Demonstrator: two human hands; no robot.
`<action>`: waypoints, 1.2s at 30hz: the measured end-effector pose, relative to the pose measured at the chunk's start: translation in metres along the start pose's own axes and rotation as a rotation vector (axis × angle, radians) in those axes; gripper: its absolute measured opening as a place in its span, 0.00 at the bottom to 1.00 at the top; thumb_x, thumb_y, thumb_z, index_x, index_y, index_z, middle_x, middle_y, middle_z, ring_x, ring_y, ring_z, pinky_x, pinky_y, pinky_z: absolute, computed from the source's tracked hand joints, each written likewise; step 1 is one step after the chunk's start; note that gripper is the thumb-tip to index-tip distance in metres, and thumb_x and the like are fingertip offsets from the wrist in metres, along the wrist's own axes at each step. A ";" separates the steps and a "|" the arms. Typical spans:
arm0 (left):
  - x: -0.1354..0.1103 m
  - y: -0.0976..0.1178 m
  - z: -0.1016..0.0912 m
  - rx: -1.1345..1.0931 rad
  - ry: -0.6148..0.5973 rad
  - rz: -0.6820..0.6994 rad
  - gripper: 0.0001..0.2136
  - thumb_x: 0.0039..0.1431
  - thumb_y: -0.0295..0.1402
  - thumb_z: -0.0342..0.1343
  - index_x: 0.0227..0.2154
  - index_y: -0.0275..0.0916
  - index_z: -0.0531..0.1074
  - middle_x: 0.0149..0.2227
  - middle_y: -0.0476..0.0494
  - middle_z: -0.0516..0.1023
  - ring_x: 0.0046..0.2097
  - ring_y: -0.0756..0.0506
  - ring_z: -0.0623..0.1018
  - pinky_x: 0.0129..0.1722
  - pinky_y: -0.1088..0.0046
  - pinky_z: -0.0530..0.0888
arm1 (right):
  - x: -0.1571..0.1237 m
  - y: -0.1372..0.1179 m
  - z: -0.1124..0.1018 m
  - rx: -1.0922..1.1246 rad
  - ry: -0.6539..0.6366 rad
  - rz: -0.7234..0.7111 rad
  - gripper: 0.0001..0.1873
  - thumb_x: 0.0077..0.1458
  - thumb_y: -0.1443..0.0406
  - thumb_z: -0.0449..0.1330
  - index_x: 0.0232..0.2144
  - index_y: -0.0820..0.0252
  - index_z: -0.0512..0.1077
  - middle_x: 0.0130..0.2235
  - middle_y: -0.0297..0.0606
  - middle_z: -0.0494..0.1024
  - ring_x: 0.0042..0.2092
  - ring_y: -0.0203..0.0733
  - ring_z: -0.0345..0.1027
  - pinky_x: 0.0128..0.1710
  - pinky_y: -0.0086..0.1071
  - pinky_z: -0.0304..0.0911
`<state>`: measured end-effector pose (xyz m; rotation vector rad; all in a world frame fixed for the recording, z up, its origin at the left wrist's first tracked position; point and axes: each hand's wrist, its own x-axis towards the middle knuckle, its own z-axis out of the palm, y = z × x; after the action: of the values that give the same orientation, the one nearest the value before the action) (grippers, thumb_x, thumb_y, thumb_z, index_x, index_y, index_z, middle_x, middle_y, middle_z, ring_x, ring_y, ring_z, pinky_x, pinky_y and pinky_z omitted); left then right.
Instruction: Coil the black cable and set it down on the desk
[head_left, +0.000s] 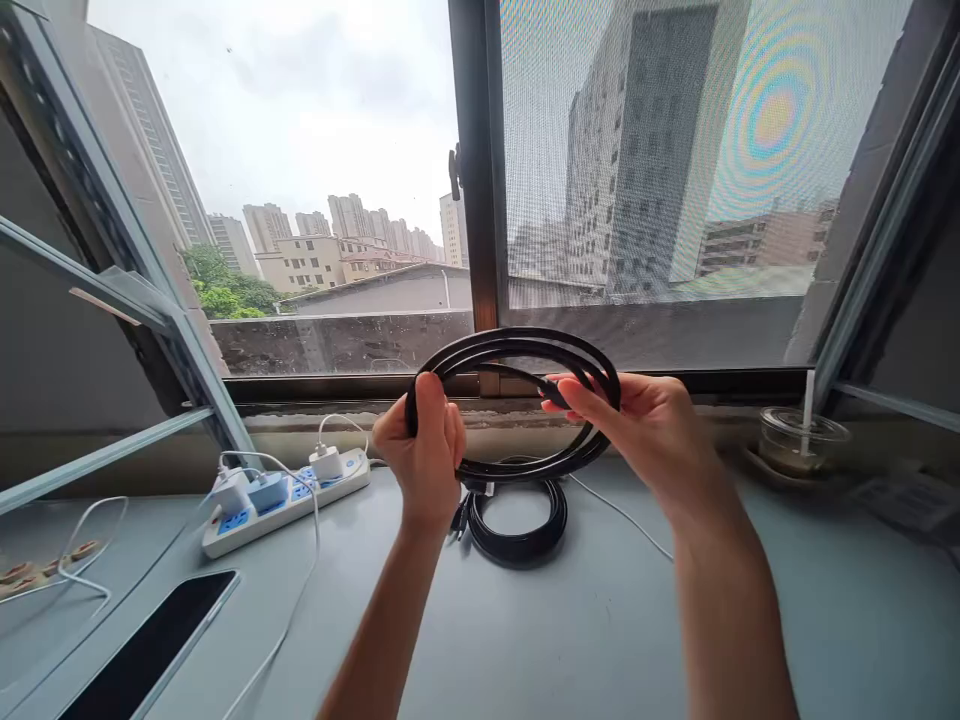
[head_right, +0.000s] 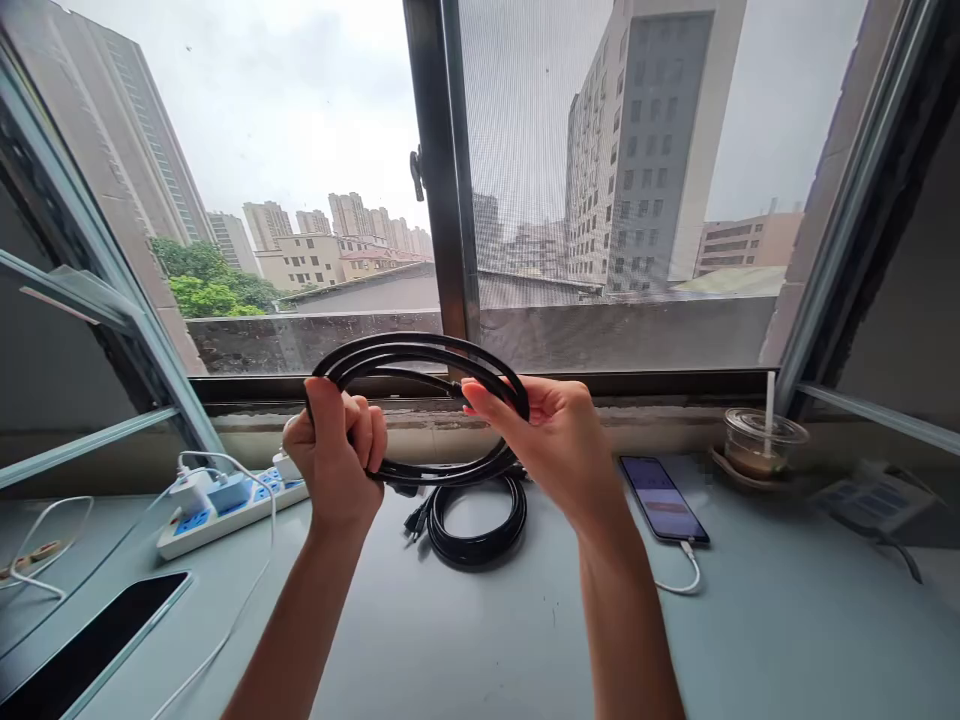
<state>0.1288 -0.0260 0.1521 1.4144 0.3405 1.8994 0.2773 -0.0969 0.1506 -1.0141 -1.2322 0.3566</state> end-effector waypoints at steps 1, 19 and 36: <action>-0.002 0.000 0.002 -0.008 0.015 0.022 0.30 0.51 0.52 0.55 0.10 0.37 0.49 0.09 0.56 0.47 0.12 0.58 0.51 0.11 0.76 0.45 | 0.001 0.001 0.000 -0.003 0.031 -0.009 0.16 0.46 0.52 0.65 0.28 0.58 0.79 0.28 0.37 0.79 0.30 0.40 0.73 0.29 0.32 0.67; 0.009 -0.016 0.001 0.044 -0.180 -0.136 0.30 0.47 0.58 0.54 0.10 0.38 0.51 0.09 0.56 0.50 0.12 0.58 0.52 0.10 0.79 0.46 | -0.009 -0.025 0.013 0.389 -0.303 0.251 0.18 0.45 0.52 0.64 0.21 0.62 0.73 0.17 0.33 0.74 0.18 0.34 0.68 0.16 0.23 0.62; 0.022 -0.021 -0.025 0.300 -0.201 -0.133 0.22 0.49 0.49 0.59 0.13 0.38 0.61 0.08 0.57 0.56 0.09 0.56 0.58 0.09 0.79 0.52 | -0.003 -0.008 0.004 0.349 -0.328 0.261 0.29 0.52 0.44 0.50 0.41 0.59 0.75 0.35 0.40 0.80 0.32 0.42 0.75 0.34 0.34 0.71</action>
<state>0.1116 0.0090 0.1461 1.7174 0.6250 1.6312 0.2706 -0.1012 0.1549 -0.8320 -1.2708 0.9385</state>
